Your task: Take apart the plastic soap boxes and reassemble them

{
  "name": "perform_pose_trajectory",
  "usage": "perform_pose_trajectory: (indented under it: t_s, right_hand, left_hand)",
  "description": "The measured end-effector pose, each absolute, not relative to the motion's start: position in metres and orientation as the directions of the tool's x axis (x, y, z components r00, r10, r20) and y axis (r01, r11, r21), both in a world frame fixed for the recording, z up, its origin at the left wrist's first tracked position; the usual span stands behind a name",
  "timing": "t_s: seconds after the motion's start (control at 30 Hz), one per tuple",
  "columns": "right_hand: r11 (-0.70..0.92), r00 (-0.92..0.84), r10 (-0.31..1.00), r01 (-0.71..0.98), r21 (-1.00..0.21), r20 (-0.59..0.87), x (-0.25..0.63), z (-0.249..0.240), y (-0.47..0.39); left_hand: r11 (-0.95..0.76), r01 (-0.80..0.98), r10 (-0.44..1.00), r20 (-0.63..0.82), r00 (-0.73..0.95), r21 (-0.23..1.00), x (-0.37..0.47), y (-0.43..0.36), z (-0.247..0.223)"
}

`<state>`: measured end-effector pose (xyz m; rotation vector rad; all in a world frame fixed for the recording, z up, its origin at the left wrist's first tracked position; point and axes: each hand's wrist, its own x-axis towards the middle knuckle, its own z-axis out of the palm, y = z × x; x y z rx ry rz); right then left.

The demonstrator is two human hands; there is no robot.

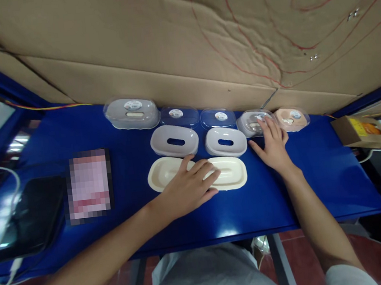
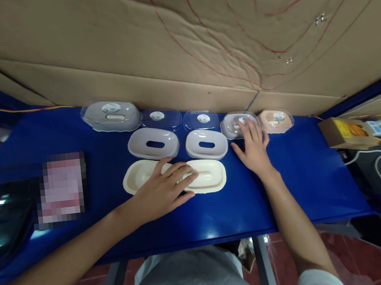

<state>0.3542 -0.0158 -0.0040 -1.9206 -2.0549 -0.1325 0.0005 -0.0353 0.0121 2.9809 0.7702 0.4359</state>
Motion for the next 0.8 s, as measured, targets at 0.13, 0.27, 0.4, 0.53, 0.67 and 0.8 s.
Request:
perform_pose_trajectory:
  t_s: [0.13,0.27,0.4,0.53,0.67,0.8]
  right_hand:
    - [0.032,0.016,0.961,0.985,-0.167,0.277,0.375,-0.003,-0.010]
    - [0.011,0.042,0.948,0.987,-0.163,0.317,0.372,0.009,-0.016]
    - [0.059,0.006,0.953,0.977,-0.206,0.303,0.358,0.017,-0.026]
    - [0.129,-0.057,0.968,0.949,-0.288,0.246,0.357,0.014,-0.023]
    - [0.151,-0.018,0.942,0.915,-0.375,0.335,0.363,0.012,-0.016]
    - [0.159,0.068,0.883,0.887,-0.433,0.464,0.359,0.019,-0.017]
  left_hand:
    - [-0.880,0.466,0.472,0.272,0.839,0.089,0.000,-0.036,0.012]
    - [-0.883,0.458,0.467,0.281,0.839,0.101,0.000,-0.035,0.012]
    - [-0.883,0.454,0.470,0.274,0.839,0.122,0.000,-0.034,0.012]
    - [-0.882,0.453,0.472,0.251,0.845,0.132,0.000,-0.033,0.012]
    - [-0.880,0.453,0.475,0.242,0.846,0.144,-0.001,-0.033,0.012]
    - [-0.864,0.458,0.501,0.264,0.824,0.211,0.000,-0.034,0.014]
